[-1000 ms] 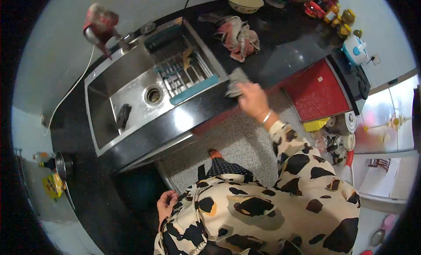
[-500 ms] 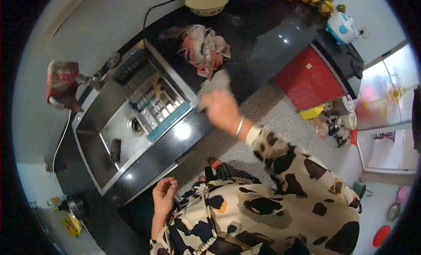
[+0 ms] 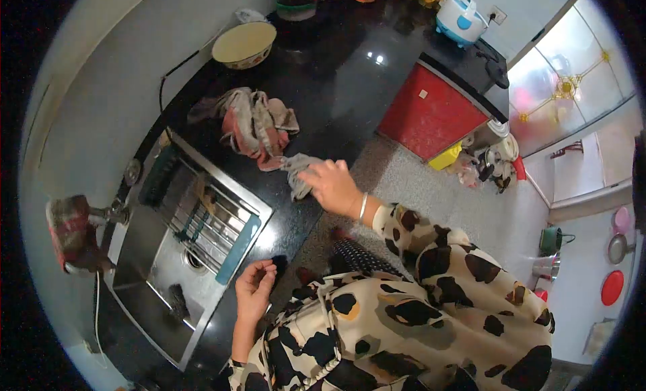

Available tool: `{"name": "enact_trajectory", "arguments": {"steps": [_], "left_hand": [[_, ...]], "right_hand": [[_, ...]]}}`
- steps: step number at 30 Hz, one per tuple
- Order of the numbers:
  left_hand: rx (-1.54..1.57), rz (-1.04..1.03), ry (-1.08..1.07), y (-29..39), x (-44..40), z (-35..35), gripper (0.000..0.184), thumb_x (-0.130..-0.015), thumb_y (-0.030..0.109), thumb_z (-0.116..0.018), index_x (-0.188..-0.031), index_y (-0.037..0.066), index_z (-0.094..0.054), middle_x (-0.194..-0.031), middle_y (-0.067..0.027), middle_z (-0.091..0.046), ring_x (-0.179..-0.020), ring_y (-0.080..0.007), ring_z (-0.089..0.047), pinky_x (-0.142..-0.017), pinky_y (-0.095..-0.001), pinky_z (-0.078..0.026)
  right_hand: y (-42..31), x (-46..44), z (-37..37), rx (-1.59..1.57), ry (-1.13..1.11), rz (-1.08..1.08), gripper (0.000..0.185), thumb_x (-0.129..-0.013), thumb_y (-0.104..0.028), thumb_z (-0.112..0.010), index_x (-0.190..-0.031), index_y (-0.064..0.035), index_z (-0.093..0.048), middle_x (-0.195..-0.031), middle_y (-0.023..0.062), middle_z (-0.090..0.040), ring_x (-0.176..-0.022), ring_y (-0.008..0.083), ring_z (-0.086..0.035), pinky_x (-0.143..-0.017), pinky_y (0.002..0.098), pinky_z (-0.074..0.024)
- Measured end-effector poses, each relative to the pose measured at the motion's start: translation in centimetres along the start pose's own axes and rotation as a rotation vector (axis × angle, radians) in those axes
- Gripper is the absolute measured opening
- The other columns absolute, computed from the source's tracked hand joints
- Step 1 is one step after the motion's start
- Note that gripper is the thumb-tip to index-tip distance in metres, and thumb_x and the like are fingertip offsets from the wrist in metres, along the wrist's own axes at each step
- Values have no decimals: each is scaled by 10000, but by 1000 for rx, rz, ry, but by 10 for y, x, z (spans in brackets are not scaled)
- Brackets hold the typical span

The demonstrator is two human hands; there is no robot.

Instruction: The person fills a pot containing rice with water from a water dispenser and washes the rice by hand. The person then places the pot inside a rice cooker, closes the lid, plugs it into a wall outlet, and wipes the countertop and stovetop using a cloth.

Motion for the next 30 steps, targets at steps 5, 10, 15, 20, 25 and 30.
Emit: {"name": "enact_trajectory", "arguments": {"steps": [5,10,15,20,25,30], "left_hand": [[-196,-32,128,30,-51,2,279,-824,27,-606,-1098,-6,-562,-977,-55,-601,-845,-117,-554,-733,-239,-460],[-380,-147,444,64,-147,20,533,-782,33,-666,-1270,37,-454,-1127,-72,-461,-1056,-169,-462,-777,-289,-489],[-836,-308,632,126,-244,0,937,-665,317,-806,-1417,83,-297,-1384,-224,-269,-1226,-370,-372,-1038,-424,-297],[-989,-257,529,122,-313,-31,773,-646,301,-792,-1292,42,-456,-1264,-213,-458,-1181,-371,-428,-992,-438,-362],[-765,-224,702,114,-300,10,437,-707,177,-715,-1080,-12,-587,-1025,-163,-620,-914,-268,-589,-841,-353,-451],[237,-229,978,150,-183,31,416,-749,47,-646,-1140,-23,-522,-971,-101,-618,-816,-194,-605,-725,-316,-512]], "right_hand": [[96,-49,9,-17,79,-87,435,-714,-140,-651,-1143,-177,-587,-1047,62,-561,-951,263,-513,-758,430,-367],[208,-88,15,26,115,-146,423,-726,-171,-653,-1143,-179,-576,-1035,61,-559,-947,267,-510,-755,436,-372],[364,-97,50,239,77,-342,469,-732,-219,-648,-1189,-174,-551,-1104,76,-553,-995,282,-503,-790,438,-389],[478,-109,80,359,190,-588,314,-783,-216,-591,-1092,-159,-582,-1033,127,-596,-953,360,-552,-769,515,-456],[436,-133,57,339,193,-407,397,-755,-164,-599,-1149,-157,-552,-1005,135,-572,-893,350,-555,-696,483,-453],[251,-93,42,-73,-71,123,451,-676,-197,-590,-1119,-112,-563,-1003,157,-537,-879,343,-494,-714,471,-385]]}}
Point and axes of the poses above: each hand's wrist, its own x-axis away from the middle knuckle, its own z-axis out of the back of the hand, y = z × x, the point moved 8 cm from there along -x, towards the middle knuckle
